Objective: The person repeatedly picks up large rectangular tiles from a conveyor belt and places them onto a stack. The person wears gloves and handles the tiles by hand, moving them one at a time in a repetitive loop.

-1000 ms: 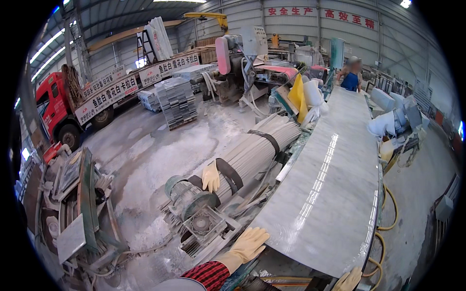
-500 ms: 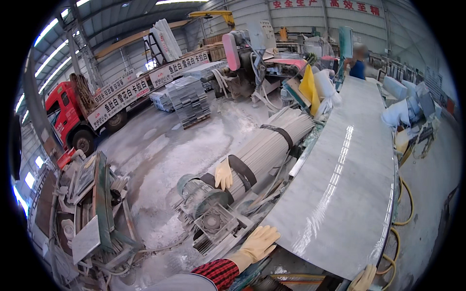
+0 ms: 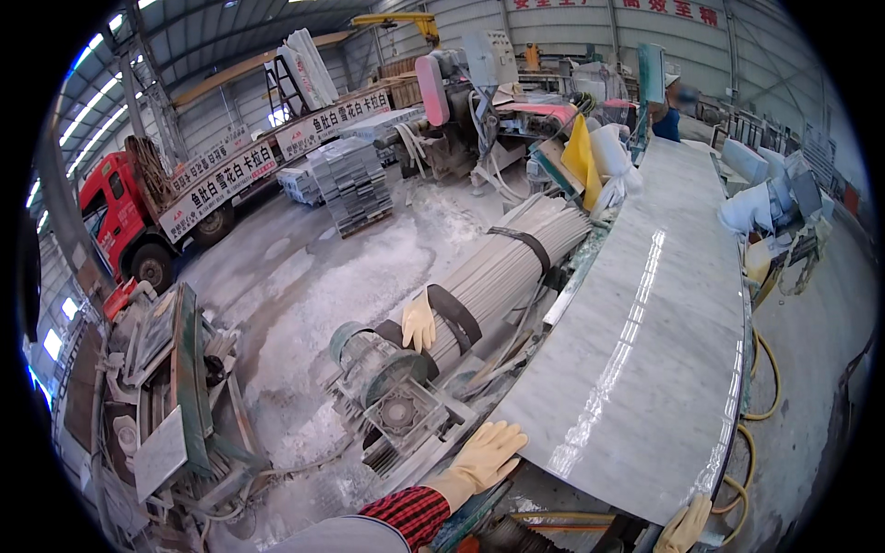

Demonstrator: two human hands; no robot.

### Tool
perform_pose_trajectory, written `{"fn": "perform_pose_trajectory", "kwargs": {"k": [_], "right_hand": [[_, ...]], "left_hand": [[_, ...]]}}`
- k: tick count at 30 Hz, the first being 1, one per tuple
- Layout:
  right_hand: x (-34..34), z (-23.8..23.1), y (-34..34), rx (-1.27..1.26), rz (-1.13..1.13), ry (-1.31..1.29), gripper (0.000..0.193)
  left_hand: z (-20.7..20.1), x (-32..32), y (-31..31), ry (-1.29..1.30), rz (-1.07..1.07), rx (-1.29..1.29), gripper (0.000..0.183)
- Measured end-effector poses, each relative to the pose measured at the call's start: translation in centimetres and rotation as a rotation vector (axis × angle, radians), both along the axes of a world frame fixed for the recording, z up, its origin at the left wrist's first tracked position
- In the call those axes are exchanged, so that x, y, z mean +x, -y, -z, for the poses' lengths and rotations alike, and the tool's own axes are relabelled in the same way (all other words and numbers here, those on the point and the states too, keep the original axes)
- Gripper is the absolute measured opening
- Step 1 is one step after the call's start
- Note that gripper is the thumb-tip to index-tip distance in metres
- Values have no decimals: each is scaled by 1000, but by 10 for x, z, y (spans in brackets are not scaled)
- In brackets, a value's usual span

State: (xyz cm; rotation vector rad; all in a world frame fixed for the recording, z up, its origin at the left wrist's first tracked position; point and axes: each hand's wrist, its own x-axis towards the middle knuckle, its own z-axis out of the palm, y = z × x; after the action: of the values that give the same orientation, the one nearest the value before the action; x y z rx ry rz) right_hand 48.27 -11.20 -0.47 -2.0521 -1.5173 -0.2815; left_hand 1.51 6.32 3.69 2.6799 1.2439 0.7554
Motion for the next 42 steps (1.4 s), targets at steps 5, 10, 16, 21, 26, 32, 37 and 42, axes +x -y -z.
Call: {"fn": "perform_pose_trajectory", "kwargs": {"k": [5,10,16,21,26,32,37,42], "right_hand": [[-2,2,3,-44,35,3,45],[24,43,11,-86,71,41,44],[38,61,14,-81,70,88,44],[8,14,3,-87,20,10,45],[-6,-10,5,-113,13,-7,45],[-2,-2,10,-99,-3,-4,46],[-9,-7,12,-84,-6,5,46],[-6,-4,14,-98,-8,-6,47]], "left_hand": [[-2,-2,2,-15,0,-51,46],[-1,-4,4,-2,-1,-38,48],[1,-6,5,5,7,-51,49],[0,-8,8,-10,-11,-66,48],[5,-7,8,9,-10,-53,48],[10,-8,11,10,-25,-44,49],[11,-9,14,8,-37,-36,49],[12,-10,15,13,-36,-45,49]]}}
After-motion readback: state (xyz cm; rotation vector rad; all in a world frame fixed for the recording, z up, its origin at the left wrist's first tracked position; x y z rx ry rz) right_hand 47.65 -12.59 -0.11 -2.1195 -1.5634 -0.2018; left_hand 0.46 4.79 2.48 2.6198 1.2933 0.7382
